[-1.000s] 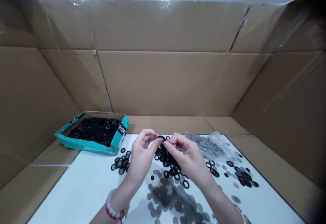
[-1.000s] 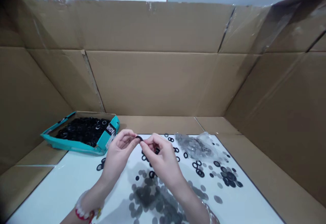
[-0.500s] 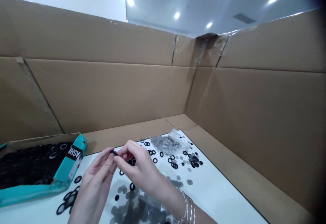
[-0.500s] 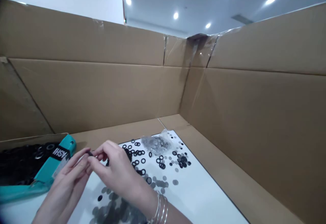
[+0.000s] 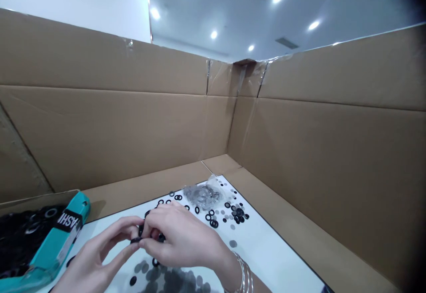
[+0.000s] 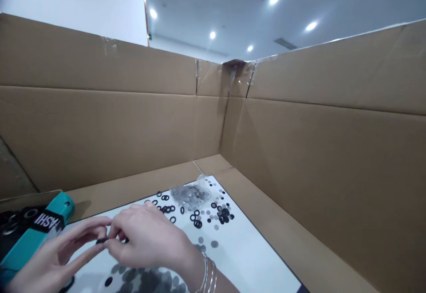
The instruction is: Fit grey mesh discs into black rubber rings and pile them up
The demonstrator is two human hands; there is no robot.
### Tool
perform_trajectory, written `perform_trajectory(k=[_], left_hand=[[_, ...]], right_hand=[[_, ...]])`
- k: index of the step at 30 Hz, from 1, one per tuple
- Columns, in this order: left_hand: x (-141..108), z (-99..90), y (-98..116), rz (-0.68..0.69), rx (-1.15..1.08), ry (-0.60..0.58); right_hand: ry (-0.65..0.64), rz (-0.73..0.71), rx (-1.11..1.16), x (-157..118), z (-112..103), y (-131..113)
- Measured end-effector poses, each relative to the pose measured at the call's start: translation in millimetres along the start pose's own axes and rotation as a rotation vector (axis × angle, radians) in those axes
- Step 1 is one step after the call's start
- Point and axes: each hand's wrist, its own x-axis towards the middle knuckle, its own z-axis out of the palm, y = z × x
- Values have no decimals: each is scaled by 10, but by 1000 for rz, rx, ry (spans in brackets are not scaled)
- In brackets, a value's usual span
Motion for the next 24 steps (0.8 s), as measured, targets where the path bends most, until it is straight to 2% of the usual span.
perform_trajectory(k=[5,8,10,15,18,24], left_hand=[[34,-61,-134,-133,-165,72],[55,-86,-170,-148,-215,118],[56,-88,-168,-170,-247,148],[36,-52,-140,-239,-367,255],[34,-54,-140,-208,-365,213],[20,-94,-148,-70,-178,148]], right_hand=[[109,-42,-5,-1,77,6],[201,-59,0,11,149,23],[219,-63,19,26,188,31],[199,-29,40,76,216,47],[167,-56,37,93,204,71],[56,-76,1,105,198,123]])
